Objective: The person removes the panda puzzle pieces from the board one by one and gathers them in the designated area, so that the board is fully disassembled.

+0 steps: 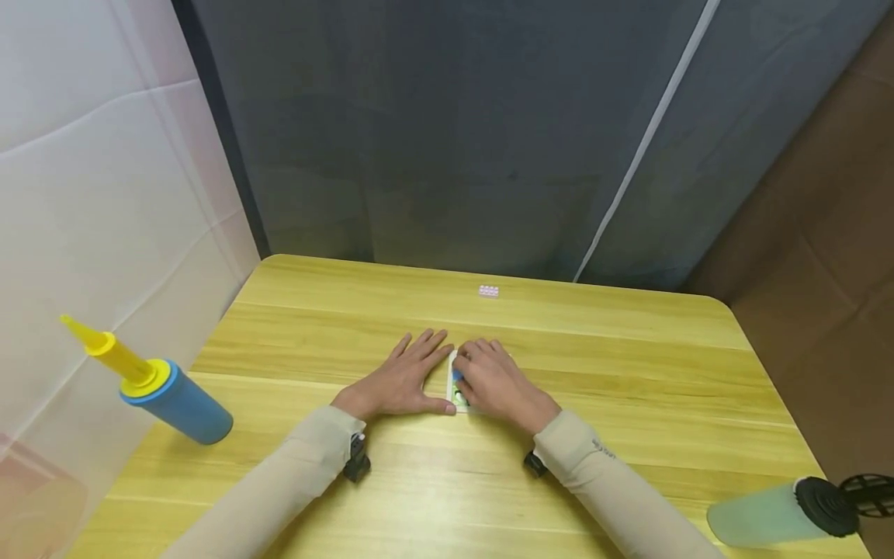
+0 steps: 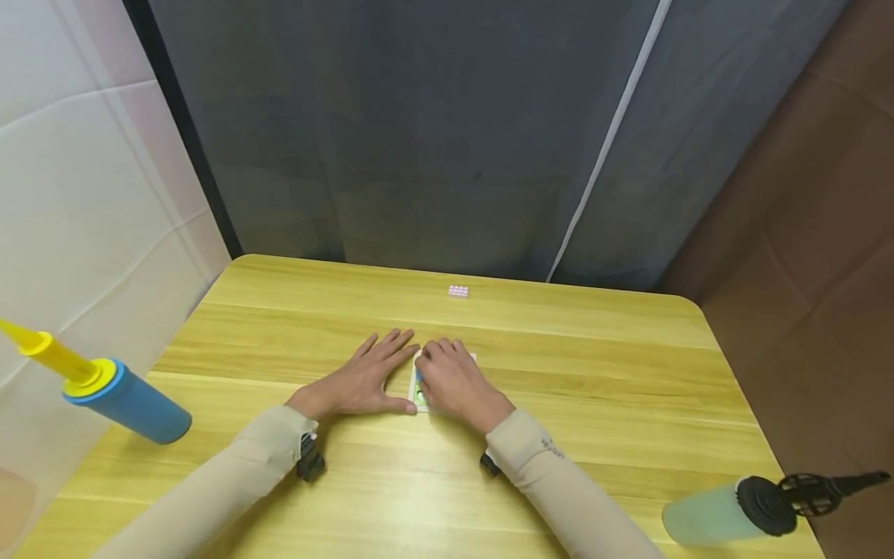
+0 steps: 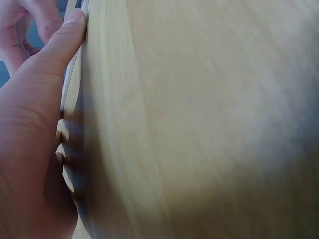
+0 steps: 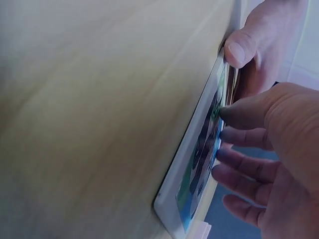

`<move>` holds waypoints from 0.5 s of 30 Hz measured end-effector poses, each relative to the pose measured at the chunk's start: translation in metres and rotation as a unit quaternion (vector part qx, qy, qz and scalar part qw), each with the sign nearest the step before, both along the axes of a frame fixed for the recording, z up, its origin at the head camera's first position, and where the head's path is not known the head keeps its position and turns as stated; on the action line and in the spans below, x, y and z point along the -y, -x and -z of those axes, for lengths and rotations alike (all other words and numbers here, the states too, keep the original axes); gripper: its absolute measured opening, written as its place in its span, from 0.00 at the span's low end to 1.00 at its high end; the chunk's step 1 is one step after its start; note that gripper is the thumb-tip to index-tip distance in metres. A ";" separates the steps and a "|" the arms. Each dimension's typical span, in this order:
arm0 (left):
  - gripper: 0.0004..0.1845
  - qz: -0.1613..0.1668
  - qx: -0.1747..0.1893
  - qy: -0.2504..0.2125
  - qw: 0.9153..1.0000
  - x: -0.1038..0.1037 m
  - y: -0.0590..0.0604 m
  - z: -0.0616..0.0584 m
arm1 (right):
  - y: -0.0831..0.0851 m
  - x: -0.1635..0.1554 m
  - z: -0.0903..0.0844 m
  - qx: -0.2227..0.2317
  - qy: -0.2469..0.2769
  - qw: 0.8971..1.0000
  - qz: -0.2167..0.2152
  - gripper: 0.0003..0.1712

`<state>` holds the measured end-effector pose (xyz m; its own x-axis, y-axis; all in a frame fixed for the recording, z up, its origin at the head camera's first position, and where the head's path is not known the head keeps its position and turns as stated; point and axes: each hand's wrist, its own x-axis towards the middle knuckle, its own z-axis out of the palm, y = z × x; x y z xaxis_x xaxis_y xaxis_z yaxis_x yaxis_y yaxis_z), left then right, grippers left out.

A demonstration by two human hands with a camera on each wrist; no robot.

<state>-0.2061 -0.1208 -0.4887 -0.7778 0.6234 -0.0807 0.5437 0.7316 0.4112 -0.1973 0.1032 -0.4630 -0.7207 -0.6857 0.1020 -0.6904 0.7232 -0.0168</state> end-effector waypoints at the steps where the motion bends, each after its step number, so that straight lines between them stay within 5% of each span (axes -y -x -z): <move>1: 0.58 0.000 -0.001 0.000 1.000 -0.001 0.000 0.000 | 0.000 0.000 0.000 0.000 0.001 1.000 0.006 0.14; 15: 0.59 0.001 -0.004 0.000 1.000 -0.004 0.000 0.001 | 0.004 -0.004 0.001 0.056 0.013 0.996 0.061 0.23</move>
